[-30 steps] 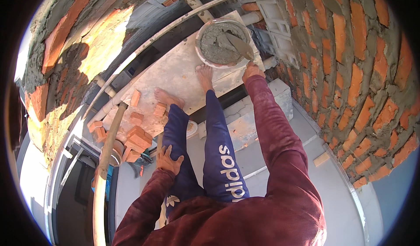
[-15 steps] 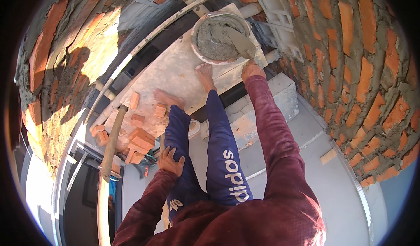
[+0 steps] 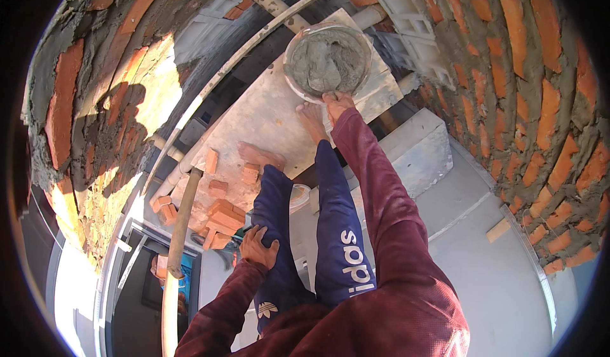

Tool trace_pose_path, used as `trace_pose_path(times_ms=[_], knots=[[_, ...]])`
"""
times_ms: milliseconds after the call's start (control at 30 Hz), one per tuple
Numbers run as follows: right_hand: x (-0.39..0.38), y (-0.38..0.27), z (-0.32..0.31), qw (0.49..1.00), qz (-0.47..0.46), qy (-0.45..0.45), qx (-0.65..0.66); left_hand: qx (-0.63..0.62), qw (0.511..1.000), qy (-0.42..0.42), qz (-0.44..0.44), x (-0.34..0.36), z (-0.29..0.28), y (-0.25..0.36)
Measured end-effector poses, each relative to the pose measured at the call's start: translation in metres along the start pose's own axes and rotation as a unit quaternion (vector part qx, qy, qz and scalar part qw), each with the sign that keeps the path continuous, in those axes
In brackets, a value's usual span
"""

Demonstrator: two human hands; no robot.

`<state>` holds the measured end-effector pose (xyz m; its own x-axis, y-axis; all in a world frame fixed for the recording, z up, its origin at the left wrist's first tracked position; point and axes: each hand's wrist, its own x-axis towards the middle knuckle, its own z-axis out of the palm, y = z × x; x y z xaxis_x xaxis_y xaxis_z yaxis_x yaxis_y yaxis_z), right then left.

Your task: The person scoops mortar from a bucket using a trowel and applies it to the top of a brick wall. They then pick up a brick, place it onto the mortar, and tap it into position. The person repeats this process, adding mortar and bricks to extend the wall.

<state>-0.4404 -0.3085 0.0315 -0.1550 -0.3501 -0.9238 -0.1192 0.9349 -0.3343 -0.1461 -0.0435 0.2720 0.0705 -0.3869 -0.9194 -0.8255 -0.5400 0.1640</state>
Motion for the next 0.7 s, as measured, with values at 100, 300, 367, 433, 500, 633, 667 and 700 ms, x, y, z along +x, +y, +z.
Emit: trace_pose_path(times_ms=[100,300,367,433,500,633,667,700], knots=[[-0.003,0.001,0.015,0.995,-0.004,0.007,0.097,-0.002,1.0,-0.012,-0.005,0.002,-0.004,-0.002],[-0.003,0.026,0.027,0.97,-0.05,-0.03,0.237,0.003,1.0,-0.02,-0.007,0.003,-0.006,-0.005],[-0.008,0.039,0.023,0.972,-0.048,-0.018,0.23,-0.004,1.0,-0.012,0.011,0.004,-0.007,-0.007],[-0.017,0.05,0.013,0.973,-0.074,-0.015,0.219,-0.005,1.0,-0.015,0.015,0.004,-0.009,-0.01],[-0.031,0.053,0.0,0.978,-0.091,-0.006,0.186,0.002,1.0,-0.015,0.01,0.003,-0.011,-0.013],[-0.102,0.027,-0.041,0.992,-0.088,0.007,0.089,-0.012,1.0,-0.014,0.01,-0.003,-0.01,-0.021],[-0.131,0.011,-0.05,0.995,-0.099,0.011,0.024,-0.012,1.0,0.001,0.015,-0.007,-0.01,-0.025],[-0.163,-0.011,-0.058,0.994,-0.109,-0.019,-0.024,-0.009,0.999,0.046,0.028,-0.008,-0.014,-0.032]])
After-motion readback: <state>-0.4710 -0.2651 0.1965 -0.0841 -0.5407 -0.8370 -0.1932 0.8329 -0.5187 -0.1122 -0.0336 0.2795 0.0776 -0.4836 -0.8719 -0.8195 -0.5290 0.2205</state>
